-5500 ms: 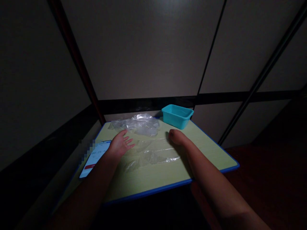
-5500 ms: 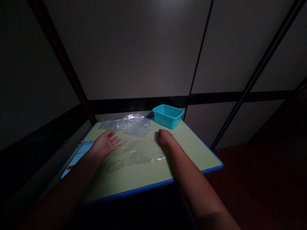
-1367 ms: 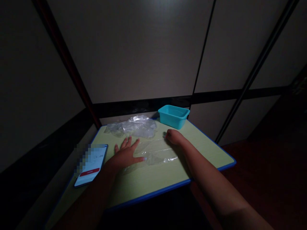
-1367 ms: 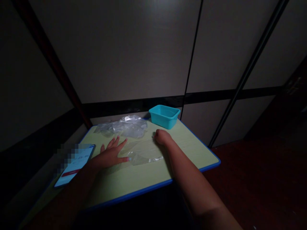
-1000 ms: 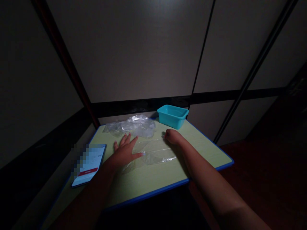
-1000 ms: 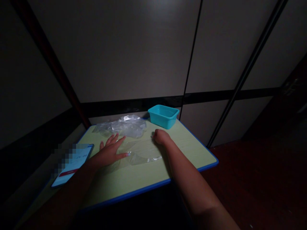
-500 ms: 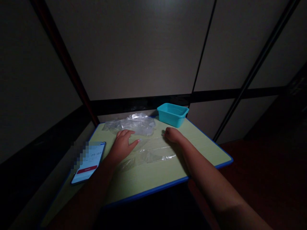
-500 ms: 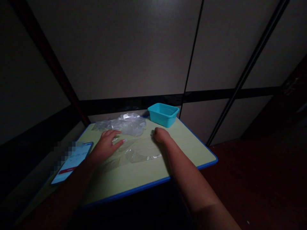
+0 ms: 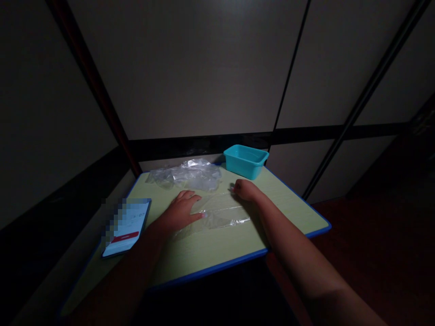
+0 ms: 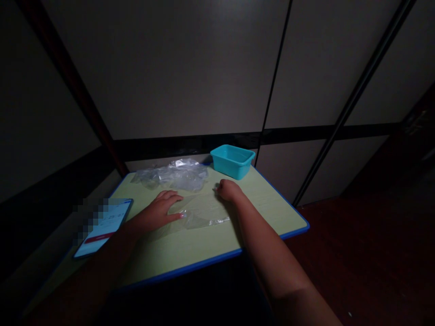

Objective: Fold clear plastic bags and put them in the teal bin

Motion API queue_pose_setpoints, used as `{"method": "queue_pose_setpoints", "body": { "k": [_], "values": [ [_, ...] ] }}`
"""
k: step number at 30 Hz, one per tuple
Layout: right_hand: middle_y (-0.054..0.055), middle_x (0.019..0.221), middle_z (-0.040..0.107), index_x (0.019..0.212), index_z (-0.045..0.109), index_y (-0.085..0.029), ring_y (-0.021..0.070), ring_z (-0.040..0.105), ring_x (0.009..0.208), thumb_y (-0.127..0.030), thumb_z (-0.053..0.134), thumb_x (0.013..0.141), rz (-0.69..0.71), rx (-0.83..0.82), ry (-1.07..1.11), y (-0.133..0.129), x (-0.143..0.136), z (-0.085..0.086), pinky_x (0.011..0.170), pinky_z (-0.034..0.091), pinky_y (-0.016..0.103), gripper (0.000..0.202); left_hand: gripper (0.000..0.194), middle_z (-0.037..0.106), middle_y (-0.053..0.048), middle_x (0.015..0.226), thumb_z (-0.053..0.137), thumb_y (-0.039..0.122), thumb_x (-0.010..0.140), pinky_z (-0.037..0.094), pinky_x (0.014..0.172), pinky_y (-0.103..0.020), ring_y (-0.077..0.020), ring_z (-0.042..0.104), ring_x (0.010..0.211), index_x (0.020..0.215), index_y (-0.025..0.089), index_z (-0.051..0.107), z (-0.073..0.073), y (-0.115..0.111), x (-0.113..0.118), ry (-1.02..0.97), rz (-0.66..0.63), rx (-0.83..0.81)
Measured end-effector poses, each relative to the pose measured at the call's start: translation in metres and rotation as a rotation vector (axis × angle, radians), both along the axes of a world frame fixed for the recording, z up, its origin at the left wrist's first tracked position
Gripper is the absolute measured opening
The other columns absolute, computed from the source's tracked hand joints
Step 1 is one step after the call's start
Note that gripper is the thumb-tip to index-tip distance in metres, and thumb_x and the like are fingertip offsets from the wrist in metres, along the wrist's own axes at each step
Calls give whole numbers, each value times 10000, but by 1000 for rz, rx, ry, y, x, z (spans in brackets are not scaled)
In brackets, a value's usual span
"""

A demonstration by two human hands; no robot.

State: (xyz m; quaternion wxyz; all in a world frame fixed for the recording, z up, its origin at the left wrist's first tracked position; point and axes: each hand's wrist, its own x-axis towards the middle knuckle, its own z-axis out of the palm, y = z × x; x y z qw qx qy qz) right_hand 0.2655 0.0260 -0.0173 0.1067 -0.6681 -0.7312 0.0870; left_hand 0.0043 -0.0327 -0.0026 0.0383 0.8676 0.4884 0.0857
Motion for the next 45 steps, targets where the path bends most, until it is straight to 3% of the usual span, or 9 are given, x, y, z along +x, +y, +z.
{"method": "queue_pose_setpoints", "body": {
  "k": [4,8,14,35,45],
  "values": [
    [92,918,665,891,635,-155,163,571,762,-409,580,787,7,-4,-1,1,0,-1,568,316,230,280,692,258,-108,1475,505,546,773,201,1083,-386,-271,173,1363,1341,167,392,-5,1,-1,58,46,-81],
    [91,918,670,889,642,-150,164,570,779,-309,588,777,10,-2,-23,1,0,-1,584,317,226,202,791,142,-127,1498,451,588,784,178,1095,-364,-249,99,1379,1403,127,278,-11,2,-4,72,33,-139],
    [82,921,674,889,648,-150,151,574,793,-188,546,772,17,-4,-14,1,0,-1,615,330,211,160,831,105,-128,1493,439,614,774,182,1091,-386,-241,103,1377,1422,140,227,-14,2,-6,94,24,-223],
    [85,944,671,896,649,-155,158,576,806,-206,542,789,0,-16,-2,0,0,1,617,337,212,161,916,-28,-158,1488,402,722,725,114,1046,-563,-308,-67,1365,1441,220,130,-14,0,-7,157,132,-303],
    [99,945,670,898,646,-146,161,576,797,-208,525,800,-6,-5,-7,2,1,-2,623,338,218,167,954,-28,-148,1489,406,727,717,109,1047,-568,-316,-58,1367,1446,197,96,-14,-1,-7,164,147,-282]
  ]
}}
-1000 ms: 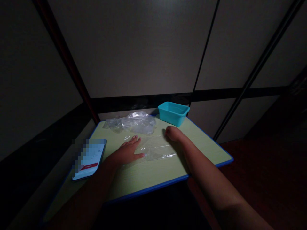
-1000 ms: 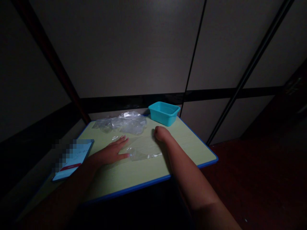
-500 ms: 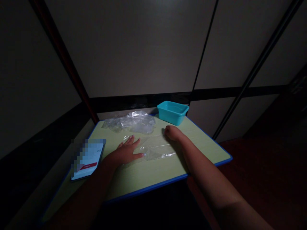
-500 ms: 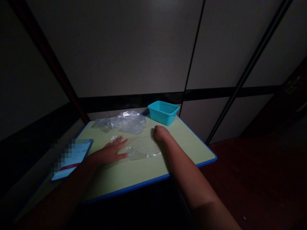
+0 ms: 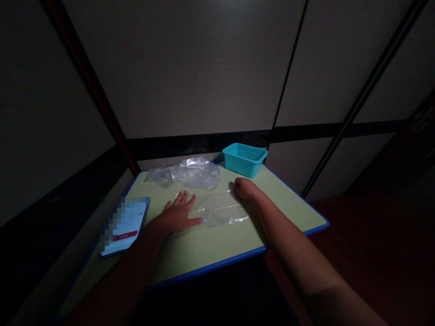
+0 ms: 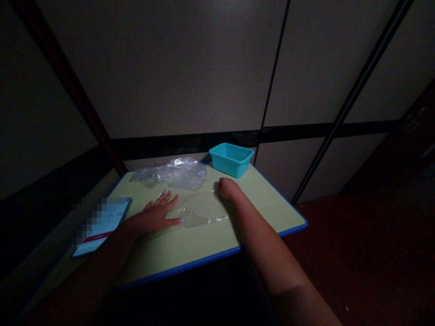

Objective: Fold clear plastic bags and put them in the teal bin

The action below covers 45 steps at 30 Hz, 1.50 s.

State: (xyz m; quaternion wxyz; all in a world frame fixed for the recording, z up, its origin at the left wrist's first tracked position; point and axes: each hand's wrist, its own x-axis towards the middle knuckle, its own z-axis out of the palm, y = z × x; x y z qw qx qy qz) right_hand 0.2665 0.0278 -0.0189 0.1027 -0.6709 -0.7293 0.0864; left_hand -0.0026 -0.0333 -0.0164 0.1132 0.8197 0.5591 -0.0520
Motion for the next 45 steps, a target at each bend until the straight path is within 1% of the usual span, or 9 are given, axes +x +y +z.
{"method": "queue_pose_setpoints", "body": {
  "k": [9,14,21,23,26,30,37,41,45],
  "values": [
    [96,947,670,897,646,-147,156,573,799,-187,517,790,5,22,10,0,0,1,619,333,216,172,932,-23,-156,1492,399,743,710,102,1037,-587,-319,-112,1357,1441,227,138,3,0,1,7,39,32],
    [104,933,670,896,646,-140,166,577,782,-219,511,798,-20,32,12,0,1,0,581,325,223,185,866,-7,-134,1502,391,724,735,119,1041,-574,-330,-88,1362,1431,249,194,6,1,3,-10,40,156],
    [115,884,677,845,659,-121,173,591,734,-217,522,790,-77,11,21,0,1,0,562,341,229,176,781,85,-101,1511,420,668,762,133,1049,-554,-339,-19,1372,1409,254,279,9,-1,4,-27,28,183],
    [131,901,676,850,662,-112,187,596,755,-222,532,784,-81,2,14,-1,1,1,574,352,234,183,687,187,-100,1497,441,604,786,147,1047,-551,-338,58,1373,1369,248,369,9,2,3,-36,56,233],
    [158,940,671,866,666,-97,208,603,786,-222,530,781,-88,-6,7,0,1,1,601,369,245,202,491,480,-129,1330,432,465,828,247,1033,-481,-310,329,1284,1213,184,547,11,9,-2,-153,155,419],
    [172,959,668,880,666,-91,223,606,808,-220,507,792,-102,-5,5,0,1,1,613,380,250,223,365,634,-111,1035,420,414,819,403,917,-344,-238,555,1011,982,156,621,18,18,-9,-587,275,579],
    [139,921,678,867,658,-116,195,608,785,-228,494,826,-110,29,55,-2,0,6,599,367,233,203,367,614,-66,1057,377,494,844,417,885,-376,-222,565,969,953,217,593,24,17,-2,-1180,599,275],
    [141,897,679,940,641,-114,187,603,737,-323,499,850,-124,58,98,-3,-1,7,561,349,233,267,416,538,-102,1192,330,519,872,363,937,-473,-268,480,1125,1025,222,577,28,17,1,-1365,805,18],
    [132,865,683,937,646,-120,172,591,696,-365,496,854,-90,39,97,-2,-1,5,550,336,233,298,441,543,-128,1166,314,518,883,305,993,-483,-270,452,1164,965,191,598,31,17,0,-1502,861,-142]
  ]
}}
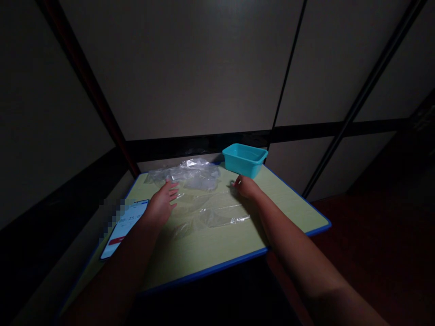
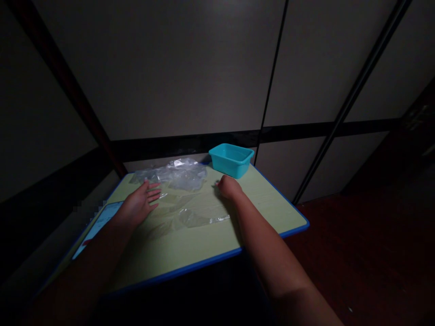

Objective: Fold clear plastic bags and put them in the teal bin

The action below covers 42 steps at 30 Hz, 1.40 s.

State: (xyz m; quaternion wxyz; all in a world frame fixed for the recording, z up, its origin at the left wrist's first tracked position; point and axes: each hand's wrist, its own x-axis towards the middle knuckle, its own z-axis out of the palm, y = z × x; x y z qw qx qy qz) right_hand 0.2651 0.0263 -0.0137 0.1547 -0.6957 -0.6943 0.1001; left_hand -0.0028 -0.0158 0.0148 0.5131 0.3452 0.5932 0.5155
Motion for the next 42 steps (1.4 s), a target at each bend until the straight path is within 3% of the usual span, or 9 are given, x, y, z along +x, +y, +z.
{"method": "queue_pose_setpoints", "body": {
  "k": [9,18,22,26,29,33,38,42],
  "values": [
    [125,923,682,915,652,-146,184,592,765,-368,533,827,68,2,-62,2,0,-4,577,336,238,267,364,550,-91,1143,359,444,881,242,1058,-439,-244,374,1244,823,194,617,1,1,-2,-96,107,-5],
    [116,936,680,928,644,-151,181,596,782,-368,519,836,83,-10,-65,0,-1,-3,580,336,234,267,370,628,-114,1000,350,398,877,250,1061,-396,-230,453,1187,760,181,626,-7,11,-11,-130,-38,-60],
    [125,961,674,936,643,-147,182,594,806,-333,467,863,79,-2,-71,-1,-1,-2,601,341,236,266,246,656,-80,907,427,317,816,247,1049,-420,-220,498,1135,745,192,627,-10,11,-9,7,-29,19],
    [132,971,672,943,643,-145,182,594,804,-300,445,868,84,11,-74,-2,-2,-2,610,342,239,263,159,648,-71,1000,513,312,747,282,1023,-403,-238,512,1109,767,195,619,-9,7,-6,173,11,183],
    [123,933,677,922,645,-147,178,592,777,-302,478,851,91,16,-60,-1,-1,-2,595,335,237,239,145,623,-81,1084,576,323,704,253,1043,-394,-269,464,1165,795,219,618,-9,1,-1,479,4,336],
    [103,887,678,886,642,-153,163,578,741,-311,547,806,94,7,-52,0,0,-4,575,319,230,201,372,439,-107,1365,686,422,611,29,1077,-513,-317,160,1358,939,259,624,-16,-9,4,927,-85,346],
    [83,854,667,857,638,-146,138,548,720,-204,550,773,104,8,-53,2,1,-8,583,314,214,136,830,171,-168,1484,733,604,461,-66,1008,-618,-362,-9,1369,1188,249,547,-27,-15,0,1086,-391,238],
    [63,822,659,827,633,-134,125,533,711,-95,511,747,119,40,-15,4,3,-11,587,310,203,151,975,75,-155,1494,735,618,433,-42,1006,-626,-368,-51,1362,1299,269,454,-24,-18,-6,1142,-618,208]
  ]
}}
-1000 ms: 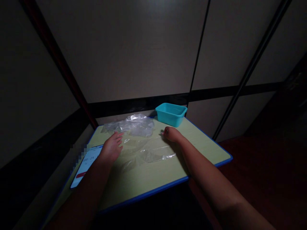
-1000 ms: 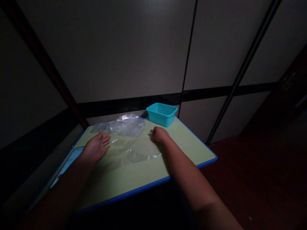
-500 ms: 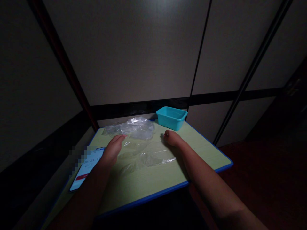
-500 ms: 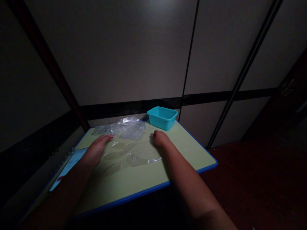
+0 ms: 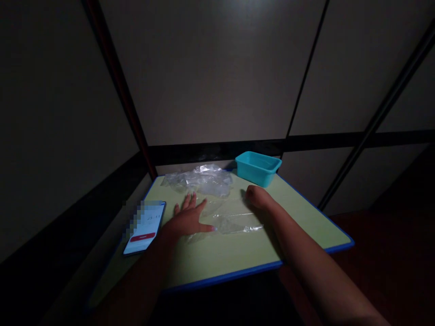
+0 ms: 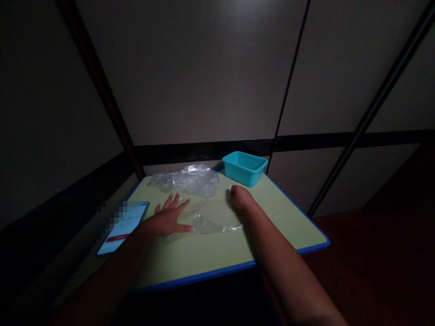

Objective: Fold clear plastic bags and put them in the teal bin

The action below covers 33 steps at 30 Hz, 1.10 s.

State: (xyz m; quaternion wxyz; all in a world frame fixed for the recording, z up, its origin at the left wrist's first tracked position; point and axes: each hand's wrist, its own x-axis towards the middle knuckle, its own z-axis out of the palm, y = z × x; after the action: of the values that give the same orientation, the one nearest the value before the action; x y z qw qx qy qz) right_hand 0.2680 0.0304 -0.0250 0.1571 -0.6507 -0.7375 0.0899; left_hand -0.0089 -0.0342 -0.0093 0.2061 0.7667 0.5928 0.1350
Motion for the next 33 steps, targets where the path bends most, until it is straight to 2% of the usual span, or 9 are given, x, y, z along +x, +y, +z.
{"method": "queue_pose_setpoints", "body": {
  "k": [4,8,10,13,15,19,21,27,33],
  "values": [
    [58,815,658,843,636,-139,125,528,690,-111,506,763,-14,19,33,2,0,-1,569,302,205,155,863,132,-176,1483,734,562,500,-18,1021,-606,-358,-10,1369,1263,236,496,9,0,0,-45,124,67],
    [59,816,660,888,640,-152,124,530,671,-130,488,783,-55,29,51,3,1,0,560,303,203,186,740,256,-151,1462,789,479,457,43,1056,-543,-351,53,1372,1130,240,592,14,2,2,-203,211,152],
    [59,804,658,904,636,-155,123,530,659,-143,485,791,-69,41,57,3,1,-1,554,302,203,189,612,359,-114,1425,780,469,486,83,1078,-481,-329,122,1367,1041,251,639,15,1,4,-256,88,178],
    [60,784,653,917,629,-156,124,526,640,-183,491,809,-78,52,54,4,0,-3,548,301,207,177,290,546,-56,1274,654,490,677,182,1075,-392,-262,328,1295,864,273,700,19,-5,9,-307,-277,122],
    [61,781,653,921,627,-156,125,527,635,-211,500,819,-88,44,53,5,0,-4,548,303,210,171,256,610,-32,1189,582,501,752,232,1059,-371,-235,408,1244,767,283,716,23,-10,13,-338,-460,22],
    [67,798,655,921,622,-156,126,530,645,-263,513,830,-102,21,57,3,-2,-1,551,305,214,178,276,667,0,1096,596,522,746,210,1079,-385,-228,385,1273,631,298,709,30,-17,17,-347,-601,-153],
    [71,805,653,919,615,-155,126,529,643,-293,506,840,-103,13,63,2,-2,0,547,302,217,193,261,636,8,1157,594,515,755,197,1085,-399,-225,338,1305,658,306,718,32,-20,17,-319,-651,-191],
    [68,815,648,1056,526,-169,135,541,656,-346,494,850,-135,59,102,0,-4,0,547,301,219,273,304,379,15,1398,533,526,801,34,1071,-545,-258,181,1361,1058,397,634,26,-25,18,-145,-699,-243],
    [69,820,648,1074,494,-175,148,550,676,-353,468,863,-198,126,147,-2,-5,5,553,304,228,277,368,380,15,1398,558,500,792,6,1051,-577,-261,158,1368,1148,406,568,23,-24,19,-147,-709,-304]
  ]
}}
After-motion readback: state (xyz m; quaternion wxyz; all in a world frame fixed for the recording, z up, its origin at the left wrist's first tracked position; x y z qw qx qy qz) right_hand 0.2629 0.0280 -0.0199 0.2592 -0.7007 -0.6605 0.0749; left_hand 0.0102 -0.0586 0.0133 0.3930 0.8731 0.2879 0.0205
